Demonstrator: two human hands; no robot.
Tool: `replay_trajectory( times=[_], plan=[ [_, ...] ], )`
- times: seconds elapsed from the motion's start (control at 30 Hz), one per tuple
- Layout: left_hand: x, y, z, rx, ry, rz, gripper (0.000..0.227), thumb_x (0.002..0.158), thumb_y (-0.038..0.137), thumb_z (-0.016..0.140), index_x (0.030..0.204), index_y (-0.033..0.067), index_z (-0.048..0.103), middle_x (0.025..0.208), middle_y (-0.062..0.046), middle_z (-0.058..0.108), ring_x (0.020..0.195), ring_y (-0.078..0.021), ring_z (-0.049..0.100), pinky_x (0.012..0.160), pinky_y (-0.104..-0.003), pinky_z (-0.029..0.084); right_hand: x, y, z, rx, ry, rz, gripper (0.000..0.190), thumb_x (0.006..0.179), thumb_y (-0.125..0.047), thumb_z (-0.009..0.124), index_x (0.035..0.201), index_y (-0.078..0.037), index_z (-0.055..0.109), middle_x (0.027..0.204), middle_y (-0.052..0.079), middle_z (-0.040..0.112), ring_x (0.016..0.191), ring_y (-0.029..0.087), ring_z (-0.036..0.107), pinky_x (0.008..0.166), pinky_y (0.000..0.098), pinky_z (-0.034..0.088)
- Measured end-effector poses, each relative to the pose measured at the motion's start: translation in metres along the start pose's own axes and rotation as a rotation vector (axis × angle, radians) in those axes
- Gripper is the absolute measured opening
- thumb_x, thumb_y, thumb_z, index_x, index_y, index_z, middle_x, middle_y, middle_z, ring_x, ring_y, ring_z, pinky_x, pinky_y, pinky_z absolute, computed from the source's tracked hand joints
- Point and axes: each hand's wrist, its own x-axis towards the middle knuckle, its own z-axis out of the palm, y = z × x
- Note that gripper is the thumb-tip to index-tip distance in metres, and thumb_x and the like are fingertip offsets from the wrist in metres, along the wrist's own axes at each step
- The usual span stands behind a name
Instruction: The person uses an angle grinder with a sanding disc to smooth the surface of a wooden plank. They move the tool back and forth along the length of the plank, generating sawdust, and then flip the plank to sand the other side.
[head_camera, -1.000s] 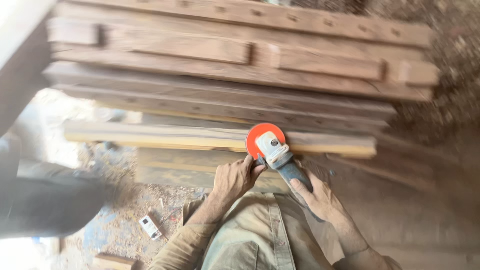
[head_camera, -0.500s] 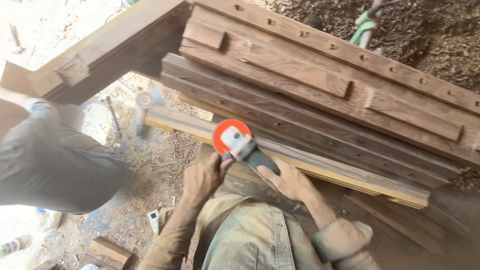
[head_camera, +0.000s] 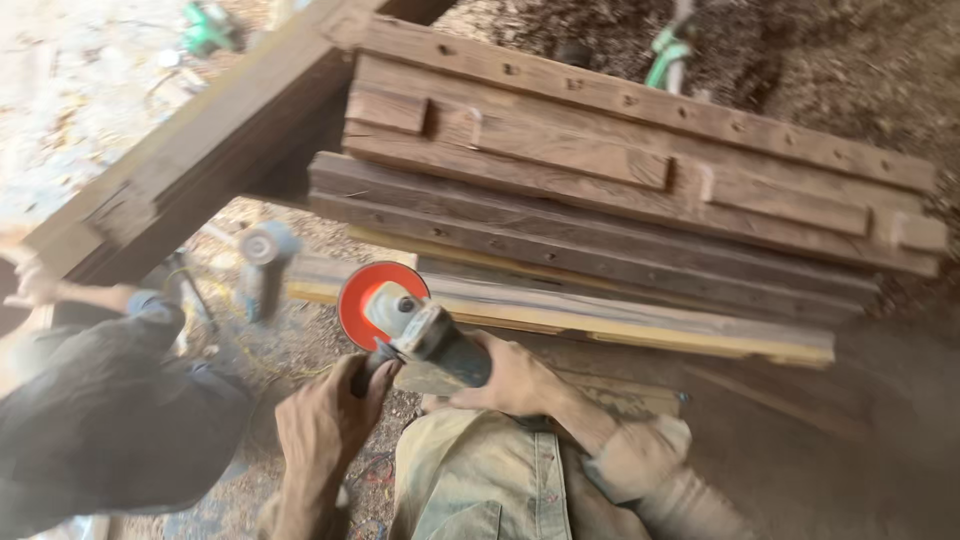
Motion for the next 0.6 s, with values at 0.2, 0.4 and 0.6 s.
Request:
replay_trajectory(
  times=[0.2,0.4,0.6],
  plan=[
    [0.023,0.0,0.005,-0.735,0.058,-0.103,0.041,0.098,0.044,0.063,0.114,0.0083,0.075,0.09,-0.009,0.078,0.075,-0.0163,0.069,0.066,-0.032,0.056,-0.059,0.059,-0.007,0.223,0.345,-0.021,0.061,0.069,-0.029,0.083,0.121,-0.003,0.064,0.104,0.012,0.07,0.093,0.024,0.068,0.085,0.0413,0.058],
    [0.069,-0.018,0.022,-0.046,0.185,0.052,0.072,0.091,0.052,0.076,0.139,0.0016,0.057,0.136,-0.021,0.061,0.084,-0.0297,0.069,0.067,-0.044,0.058,-0.12,0.118,-0.021,0.562,0.72,-0.344,0.048,0.079,-0.02,0.083,0.118,-0.004,0.059,0.093,0.01,0.059,0.076,0.017,0.058,0.067,0.0375,0.058],
    [0.118,0.031,0.037,0.277,-0.135,0.531,0.112,0.064,0.064,0.082,0.148,0.0033,0.04,0.146,-0.021,0.05,0.129,-0.0392,0.054,0.11,-0.057,0.039,-0.215,0.183,0.0,0.699,1.12,-0.123,0.036,0.082,-0.013,0.078,0.112,-0.001,0.061,0.09,0.01,0.067,0.074,0.019,0.066,0.067,0.0361,0.061]
  ],
)
